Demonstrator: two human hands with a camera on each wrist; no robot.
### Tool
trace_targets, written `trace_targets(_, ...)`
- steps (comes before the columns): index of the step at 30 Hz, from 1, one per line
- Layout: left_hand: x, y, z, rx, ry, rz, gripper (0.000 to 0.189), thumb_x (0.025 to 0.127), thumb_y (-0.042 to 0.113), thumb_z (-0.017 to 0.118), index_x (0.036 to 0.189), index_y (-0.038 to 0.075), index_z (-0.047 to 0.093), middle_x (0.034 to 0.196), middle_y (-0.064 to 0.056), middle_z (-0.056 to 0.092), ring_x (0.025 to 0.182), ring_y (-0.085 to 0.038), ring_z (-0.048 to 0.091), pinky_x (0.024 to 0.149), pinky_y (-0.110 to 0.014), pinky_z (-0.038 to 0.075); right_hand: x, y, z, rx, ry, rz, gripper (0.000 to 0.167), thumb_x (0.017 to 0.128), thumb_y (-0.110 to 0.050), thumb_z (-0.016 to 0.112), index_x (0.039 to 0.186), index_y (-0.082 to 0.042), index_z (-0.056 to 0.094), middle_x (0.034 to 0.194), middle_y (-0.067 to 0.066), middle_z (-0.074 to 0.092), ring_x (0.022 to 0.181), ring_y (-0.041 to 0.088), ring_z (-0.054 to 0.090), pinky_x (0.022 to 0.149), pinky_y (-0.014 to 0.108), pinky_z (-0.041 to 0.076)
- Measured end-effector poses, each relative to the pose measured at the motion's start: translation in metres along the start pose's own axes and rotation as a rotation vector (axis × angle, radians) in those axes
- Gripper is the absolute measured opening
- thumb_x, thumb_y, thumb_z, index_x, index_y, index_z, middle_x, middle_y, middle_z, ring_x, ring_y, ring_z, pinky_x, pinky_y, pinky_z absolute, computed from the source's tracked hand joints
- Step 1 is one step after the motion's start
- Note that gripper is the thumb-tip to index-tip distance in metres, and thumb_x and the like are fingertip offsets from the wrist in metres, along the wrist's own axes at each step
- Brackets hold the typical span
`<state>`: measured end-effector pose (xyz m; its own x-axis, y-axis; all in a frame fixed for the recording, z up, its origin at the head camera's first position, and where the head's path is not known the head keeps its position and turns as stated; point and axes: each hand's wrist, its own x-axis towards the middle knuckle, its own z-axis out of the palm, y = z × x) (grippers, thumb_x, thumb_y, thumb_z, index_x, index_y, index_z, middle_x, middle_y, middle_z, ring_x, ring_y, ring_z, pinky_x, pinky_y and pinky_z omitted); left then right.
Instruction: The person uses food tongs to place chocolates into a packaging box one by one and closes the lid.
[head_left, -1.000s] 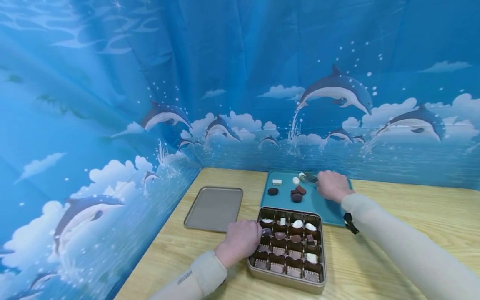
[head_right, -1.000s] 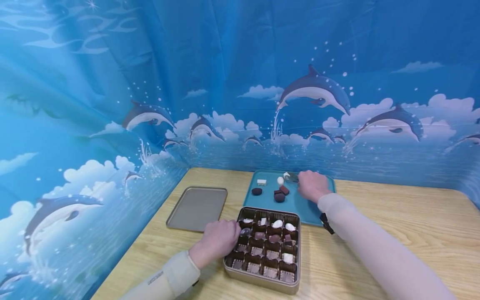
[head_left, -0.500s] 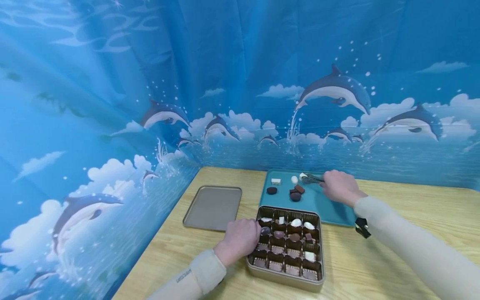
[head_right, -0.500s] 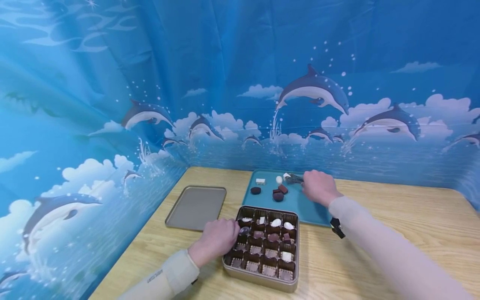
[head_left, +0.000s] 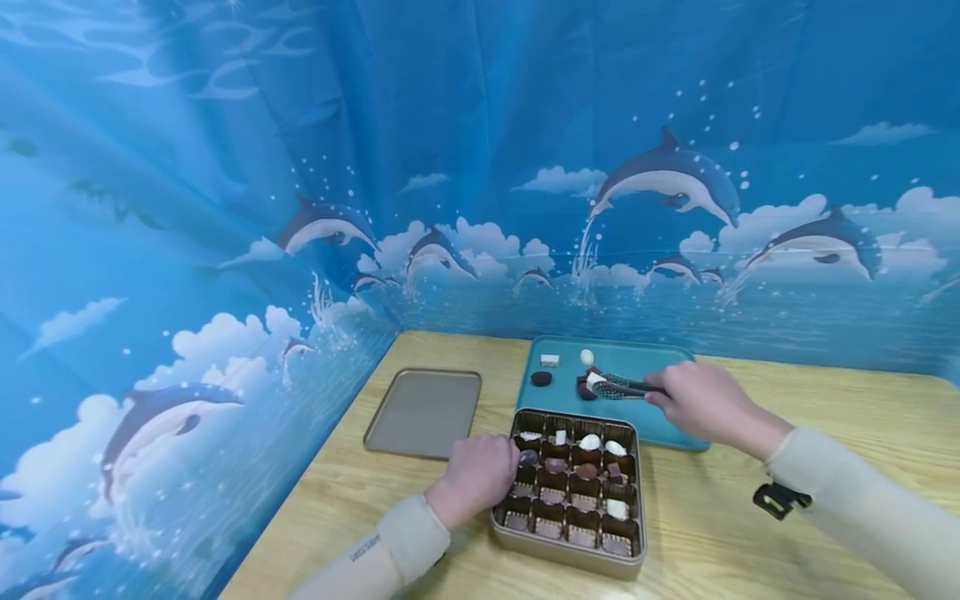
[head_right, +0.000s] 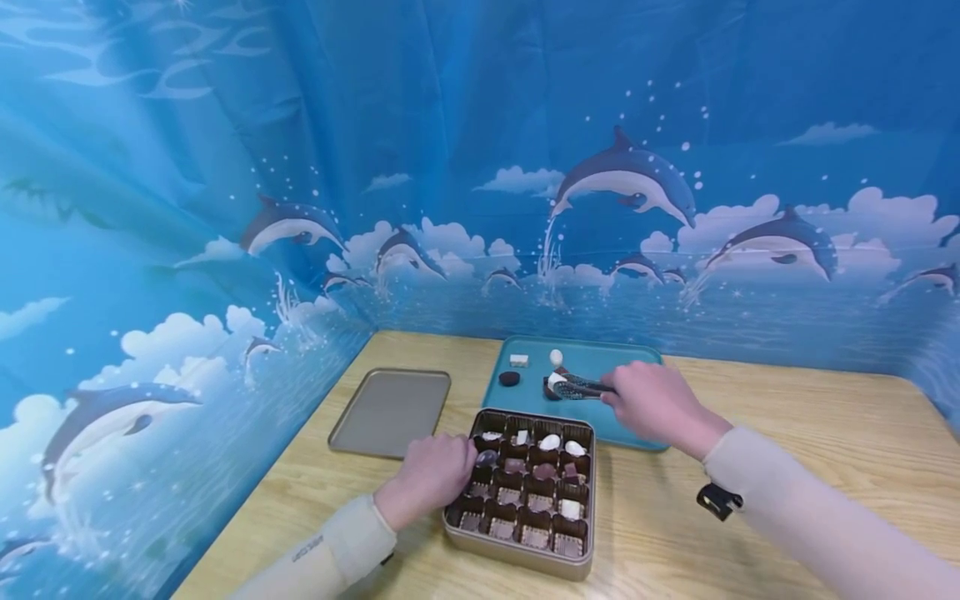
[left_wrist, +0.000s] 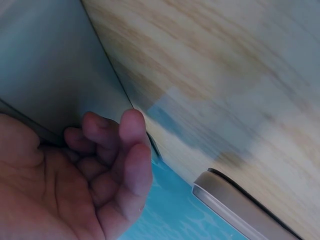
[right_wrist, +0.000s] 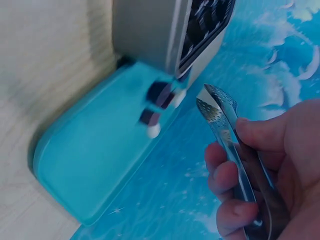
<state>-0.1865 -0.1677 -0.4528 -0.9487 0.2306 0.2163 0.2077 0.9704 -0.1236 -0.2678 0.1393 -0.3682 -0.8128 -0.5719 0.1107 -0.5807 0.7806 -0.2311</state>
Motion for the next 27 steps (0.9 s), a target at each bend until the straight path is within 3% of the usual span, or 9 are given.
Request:
trace_targets(4,0.000,0.000,0.000,0.001,-0.008,0.000,0.037,0.102,0.028,0.048,0.069,0.014,0.057,0.063,-0.003,0.060,0.055,-0.023,0.061,0.041,-0.041,0.046,-0.019,-0.013,-0.007,0.011,-0.004,-0.038,0.028,0.097,-0.018,0.066,0.118,-0.002,0.072,0.087,0.006,0.075,0.046,0.005,0.043,0.049,0.027,0.042)
trace_targets(8,0.001,0.000,-0.001,0.003,-0.017,-0.003,0.036,0.102,0.028,0.049,0.069,0.014,0.057,0.064,-0.004,0.061,0.055,-0.023,0.062,0.042,-0.041,0.046,-0.034,-0.025,-0.010,0.026,-0.030,-0.080,0.033,0.096,-0.020,0.067,0.122,-0.001,0.070,0.110,0.014,0.075,0.063,0.010,0.065,0.066,0.039,0.059)
trace_targets(10,0.001,0.000,-0.001,0.000,-0.022,-0.007,0.036,0.102,0.028,0.049,0.070,0.014,0.058,0.064,-0.004,0.061,0.055,-0.023,0.062,0.042,-0.041,0.046,-0.041,-0.030,-0.010,0.025,-0.047,-0.104,0.031,0.095,-0.020,0.068,0.121,-0.004,0.071,0.109,0.010,0.076,0.078,0.013,0.071,0.076,0.044,0.060)
trace_targets(11,0.001,0.000,-0.001,0.002,-0.025,-0.004,0.036,0.102,0.028,0.049,0.070,0.014,0.058,0.064,-0.004,0.061,0.055,-0.023,0.062,0.042,-0.041,0.047,-0.045,-0.033,-0.009,0.029,-0.056,-0.110,0.029,0.095,-0.021,0.068,0.120,-0.006,0.072,0.107,0.007,0.076,0.081,0.014,0.072,0.075,0.043,0.060)
trace_targets(21,0.002,-0.001,0.000,0.016,-0.035,-0.002,0.037,0.103,0.029,0.048,0.072,0.014,0.059,0.065,-0.004,0.061,0.056,-0.023,0.062,0.043,-0.040,0.047,-0.068,-0.049,0.002,0.024,-0.073,-0.198,0.017,0.092,-0.023,0.071,0.107,-0.018,0.076,0.086,-0.011,0.073,0.061,-0.005,0.052,0.056,0.026,0.047)
trace_targets(27,0.003,0.000,0.000,-0.012,-0.042,-0.035,0.040,0.104,0.030,0.045,0.072,0.013,0.061,0.066,-0.006,0.063,0.058,-0.024,0.064,0.044,-0.042,0.049,-0.071,-0.052,0.009,0.043,-0.051,-0.245,0.010,0.089,-0.019,0.073,0.099,-0.019,0.076,0.086,-0.010,0.074,0.060,-0.007,0.051,0.054,0.023,0.047)
